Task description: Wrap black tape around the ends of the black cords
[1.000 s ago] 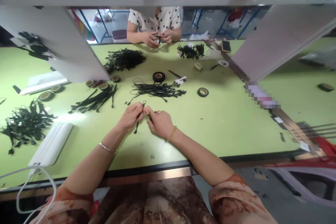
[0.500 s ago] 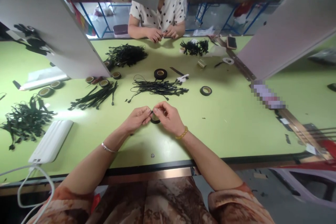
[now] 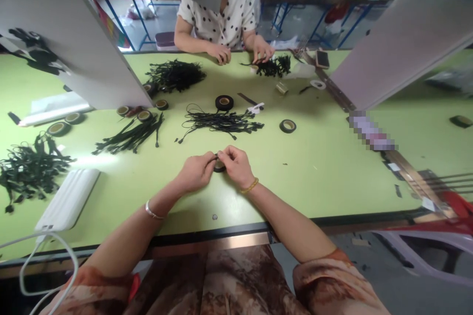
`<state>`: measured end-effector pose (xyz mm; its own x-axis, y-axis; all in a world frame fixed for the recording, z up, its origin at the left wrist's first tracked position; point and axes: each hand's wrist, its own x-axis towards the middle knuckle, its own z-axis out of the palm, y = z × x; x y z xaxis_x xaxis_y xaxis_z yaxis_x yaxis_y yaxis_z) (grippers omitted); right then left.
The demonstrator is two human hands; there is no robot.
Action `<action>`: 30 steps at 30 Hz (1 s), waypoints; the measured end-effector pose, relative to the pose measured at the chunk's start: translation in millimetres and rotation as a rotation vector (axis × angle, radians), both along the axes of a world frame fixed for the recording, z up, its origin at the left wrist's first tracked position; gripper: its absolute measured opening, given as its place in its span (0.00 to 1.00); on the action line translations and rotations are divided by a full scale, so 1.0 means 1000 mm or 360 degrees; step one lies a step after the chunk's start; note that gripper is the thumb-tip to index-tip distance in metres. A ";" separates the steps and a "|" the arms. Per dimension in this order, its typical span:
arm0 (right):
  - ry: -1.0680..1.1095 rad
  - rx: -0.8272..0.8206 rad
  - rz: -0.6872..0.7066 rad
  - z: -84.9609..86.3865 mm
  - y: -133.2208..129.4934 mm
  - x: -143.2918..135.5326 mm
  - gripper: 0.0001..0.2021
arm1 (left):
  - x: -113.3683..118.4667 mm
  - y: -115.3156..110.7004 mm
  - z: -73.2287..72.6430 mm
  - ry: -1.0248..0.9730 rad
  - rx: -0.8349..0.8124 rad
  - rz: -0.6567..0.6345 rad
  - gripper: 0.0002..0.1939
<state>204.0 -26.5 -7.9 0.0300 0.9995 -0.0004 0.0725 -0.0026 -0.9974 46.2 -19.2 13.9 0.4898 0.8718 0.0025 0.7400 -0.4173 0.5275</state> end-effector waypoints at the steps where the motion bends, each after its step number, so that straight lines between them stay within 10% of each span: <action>1: 0.0017 0.0002 -0.0011 0.000 0.001 0.001 0.20 | -0.003 0.002 0.001 -0.0127 -0.0083 0.0019 0.10; 9: -0.0077 0.0028 0.0156 0.004 0.004 0.004 0.21 | -0.011 0.008 -0.002 -0.0626 -0.0547 0.0086 0.13; 22: -0.0616 0.0337 0.0148 0.010 0.008 0.018 0.21 | -0.017 0.014 0.007 -0.0440 -0.0638 -0.0211 0.19; 30: -0.0485 0.0210 -0.0193 -0.015 0.035 0.042 0.17 | -0.070 0.050 -0.001 0.0031 0.0244 0.0986 0.20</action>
<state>246.3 8.2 -23.2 0.1272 0.9796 0.1555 0.3736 0.0979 -0.9224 -24.2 31.0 12.8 -0.1036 0.9839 0.1456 0.8771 0.0214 0.4798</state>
